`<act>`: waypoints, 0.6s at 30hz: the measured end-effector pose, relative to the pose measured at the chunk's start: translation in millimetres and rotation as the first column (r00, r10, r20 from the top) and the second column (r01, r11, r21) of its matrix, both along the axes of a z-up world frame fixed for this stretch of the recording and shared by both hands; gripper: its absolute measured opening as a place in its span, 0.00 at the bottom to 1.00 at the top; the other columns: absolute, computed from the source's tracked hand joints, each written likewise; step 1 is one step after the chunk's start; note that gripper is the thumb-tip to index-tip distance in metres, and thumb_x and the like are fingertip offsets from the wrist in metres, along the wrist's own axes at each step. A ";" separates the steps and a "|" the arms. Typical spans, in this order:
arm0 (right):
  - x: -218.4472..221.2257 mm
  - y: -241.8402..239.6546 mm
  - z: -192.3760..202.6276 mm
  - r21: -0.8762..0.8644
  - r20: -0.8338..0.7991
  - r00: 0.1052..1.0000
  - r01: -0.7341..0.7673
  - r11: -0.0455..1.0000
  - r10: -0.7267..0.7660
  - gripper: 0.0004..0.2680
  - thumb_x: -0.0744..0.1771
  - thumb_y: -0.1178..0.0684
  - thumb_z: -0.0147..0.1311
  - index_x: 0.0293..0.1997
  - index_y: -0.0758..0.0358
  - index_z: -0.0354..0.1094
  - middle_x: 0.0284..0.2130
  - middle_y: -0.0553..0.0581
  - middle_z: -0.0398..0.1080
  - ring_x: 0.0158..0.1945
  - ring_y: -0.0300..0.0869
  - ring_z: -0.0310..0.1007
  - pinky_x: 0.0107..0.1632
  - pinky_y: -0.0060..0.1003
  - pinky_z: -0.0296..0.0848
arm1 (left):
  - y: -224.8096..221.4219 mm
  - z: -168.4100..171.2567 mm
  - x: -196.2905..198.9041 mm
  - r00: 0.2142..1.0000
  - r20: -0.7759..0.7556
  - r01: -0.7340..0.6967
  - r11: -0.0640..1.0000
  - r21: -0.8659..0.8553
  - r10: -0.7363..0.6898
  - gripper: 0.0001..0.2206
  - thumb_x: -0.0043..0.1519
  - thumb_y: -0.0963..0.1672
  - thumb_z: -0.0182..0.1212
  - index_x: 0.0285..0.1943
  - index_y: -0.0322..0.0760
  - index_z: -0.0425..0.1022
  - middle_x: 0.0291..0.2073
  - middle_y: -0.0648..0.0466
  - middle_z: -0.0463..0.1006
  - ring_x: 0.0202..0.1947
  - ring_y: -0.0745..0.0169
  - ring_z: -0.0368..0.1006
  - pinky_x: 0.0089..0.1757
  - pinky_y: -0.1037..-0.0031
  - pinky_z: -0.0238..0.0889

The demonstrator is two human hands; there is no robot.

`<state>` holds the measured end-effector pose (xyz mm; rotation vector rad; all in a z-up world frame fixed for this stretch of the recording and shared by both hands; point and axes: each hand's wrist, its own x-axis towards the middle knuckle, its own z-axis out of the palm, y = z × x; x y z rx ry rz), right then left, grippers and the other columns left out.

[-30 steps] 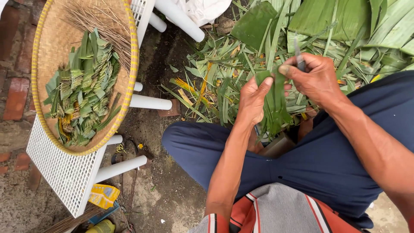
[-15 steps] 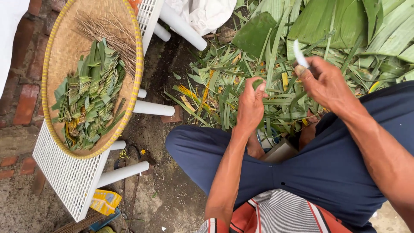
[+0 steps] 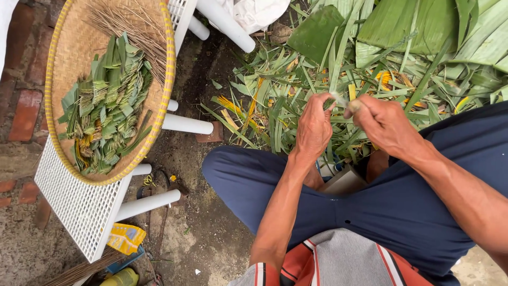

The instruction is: Trimming the midribs from banana leaf segments using a knife and folding them for storage.

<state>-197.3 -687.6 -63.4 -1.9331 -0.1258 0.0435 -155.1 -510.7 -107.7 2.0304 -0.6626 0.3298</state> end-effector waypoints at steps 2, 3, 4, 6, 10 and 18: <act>-1.8 -1.6 2.6 -0.035 0.066 0.998 0.027 0.999 -0.024 0.08 0.72 0.59 0.43 0.39 0.66 0.71 0.17 0.51 0.63 0.17 0.36 0.53 0.21 0.33 0.52 | -2.9 2.1 -1.1 1.000 -0.010 -0.011 1.000 -0.026 0.011 0.18 0.61 0.31 0.55 0.58 0.35 0.64 0.43 0.48 0.71 0.41 0.53 0.73 0.46 0.64 0.68; -2.9 -1.1 3.2 -0.062 0.130 0.991 0.052 0.997 -0.043 0.08 0.72 0.61 0.43 0.38 0.67 0.70 0.17 0.52 0.63 0.16 0.36 0.52 0.20 0.34 0.51 | -2.7 2.7 -2.9 0.999 -0.022 -0.025 0.999 -0.045 0.024 0.18 0.61 0.31 0.54 0.57 0.34 0.64 0.43 0.48 0.72 0.40 0.52 0.73 0.45 0.64 0.68; -1.1 0.8 3.0 -0.064 0.128 0.991 0.045 0.997 -0.036 0.08 0.72 0.61 0.43 0.38 0.67 0.70 0.17 0.52 0.63 0.16 0.36 0.52 0.20 0.34 0.51 | -4.7 1.9 -2.2 0.999 -0.025 -0.032 0.998 -0.047 0.031 0.18 0.61 0.31 0.54 0.57 0.34 0.64 0.43 0.48 0.72 0.40 0.52 0.73 0.45 0.64 0.68; 0.4 5.5 1.9 -0.185 0.099 0.994 -0.023 0.983 0.042 0.09 0.72 0.56 0.45 0.37 0.67 0.70 0.15 0.54 0.63 0.15 0.41 0.53 0.20 0.40 0.55 | -7.9 0.4 -1.2 1.000 -0.029 0.003 0.999 -0.045 -0.004 0.13 0.65 0.33 0.55 0.55 0.34 0.64 0.39 0.49 0.72 0.36 0.56 0.73 0.42 0.63 0.71; -1.3 -0.5 -6.1 -0.092 0.263 0.964 0.061 0.994 -0.034 0.07 0.73 0.62 0.45 0.38 0.69 0.66 0.21 0.53 0.67 0.18 0.38 0.56 0.23 0.34 0.56 | -8.8 2.2 -3.7 1.000 0.008 -0.023 0.999 -0.034 0.024 0.16 0.63 0.31 0.55 0.56 0.36 0.64 0.40 0.50 0.70 0.38 0.56 0.71 0.44 0.64 0.69; 5.0 -1.3 0.5 -0.498 0.119 0.990 -0.006 0.867 0.075 0.12 0.72 0.53 0.46 0.29 0.67 0.61 0.14 0.61 0.62 0.15 0.51 0.57 0.24 0.49 0.59 | -7.2 -6.6 -4.7 0.998 0.040 -0.048 0.999 -0.002 0.048 0.12 0.65 0.34 0.55 0.56 0.30 0.64 0.38 0.47 0.70 0.36 0.53 0.70 0.42 0.63 0.68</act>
